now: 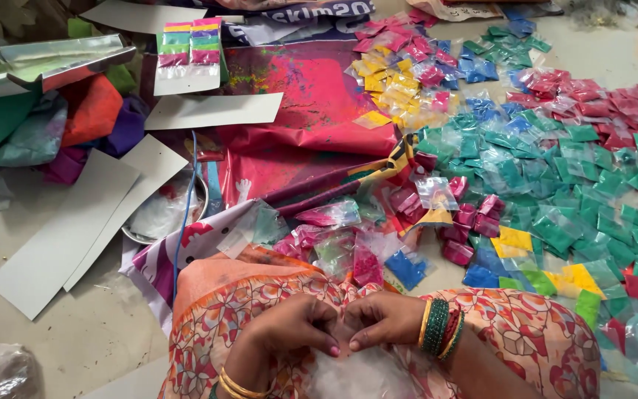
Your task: The person sorts and packages small packets of colored powder into larger plastic bags.
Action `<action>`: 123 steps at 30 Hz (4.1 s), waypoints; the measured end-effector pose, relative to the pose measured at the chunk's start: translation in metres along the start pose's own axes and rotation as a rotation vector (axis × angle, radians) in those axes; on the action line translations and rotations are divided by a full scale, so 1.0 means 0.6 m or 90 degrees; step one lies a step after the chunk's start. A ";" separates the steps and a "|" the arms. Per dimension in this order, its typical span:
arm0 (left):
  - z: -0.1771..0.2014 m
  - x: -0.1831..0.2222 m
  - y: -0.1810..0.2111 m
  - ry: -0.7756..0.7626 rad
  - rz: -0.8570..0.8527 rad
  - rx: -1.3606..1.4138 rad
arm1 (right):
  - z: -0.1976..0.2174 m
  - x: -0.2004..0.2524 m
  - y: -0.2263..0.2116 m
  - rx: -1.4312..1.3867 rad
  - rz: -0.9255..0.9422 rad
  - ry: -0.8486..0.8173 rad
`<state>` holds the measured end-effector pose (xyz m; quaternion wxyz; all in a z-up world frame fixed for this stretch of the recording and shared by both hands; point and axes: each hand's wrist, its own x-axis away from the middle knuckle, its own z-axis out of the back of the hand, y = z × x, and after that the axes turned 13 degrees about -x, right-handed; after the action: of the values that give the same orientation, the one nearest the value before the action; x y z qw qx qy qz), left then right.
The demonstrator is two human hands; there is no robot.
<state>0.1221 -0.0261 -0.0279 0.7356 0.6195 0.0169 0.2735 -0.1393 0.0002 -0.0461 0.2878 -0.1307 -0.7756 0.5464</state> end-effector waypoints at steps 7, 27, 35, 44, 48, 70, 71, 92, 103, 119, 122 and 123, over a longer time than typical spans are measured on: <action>-0.009 -0.024 -0.046 0.030 0.009 -0.061 | 0.000 0.000 -0.007 0.050 -0.030 0.032; -0.033 -0.036 -0.126 -0.120 0.027 0.027 | -0.008 0.001 -0.043 -0.095 -0.109 0.119; -0.034 0.022 0.049 0.103 0.127 -0.381 | 0.014 0.028 -0.029 0.033 0.119 0.320; 0.091 0.093 -0.029 0.350 0.526 -0.561 | -0.049 0.308 -0.056 0.535 0.034 0.863; 0.118 0.083 -0.109 0.440 0.786 -0.598 | -0.063 0.412 0.056 0.409 0.139 0.897; 0.080 0.023 -0.122 0.327 0.696 -0.848 | -0.114 0.312 -0.039 0.717 0.051 1.037; 0.074 0.020 -0.136 0.350 0.692 -0.878 | -0.113 0.314 -0.039 0.706 0.070 1.037; 0.120 0.062 -0.272 0.597 0.173 -1.090 | 0.638 0.339 0.091 0.352 -0.368 0.896; 0.152 0.054 -0.261 0.691 -0.195 -1.129 | 0.696 0.408 0.158 0.248 -0.650 0.852; 0.120 0.031 -0.279 0.781 -0.188 -1.200 | 0.758 0.373 0.149 0.365 -0.589 0.787; 0.093 0.030 -0.267 0.753 0.029 -1.023 | 0.732 0.377 0.152 0.344 -0.584 0.811; 0.085 0.026 -0.268 0.710 0.216 -0.886 | 0.728 0.381 0.151 0.335 -0.570 0.829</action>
<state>0.2152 -0.0785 -0.1592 0.7787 -0.1928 0.1103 0.5867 -0.5898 -0.1855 -0.1643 0.8900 -0.0282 -0.2796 0.3589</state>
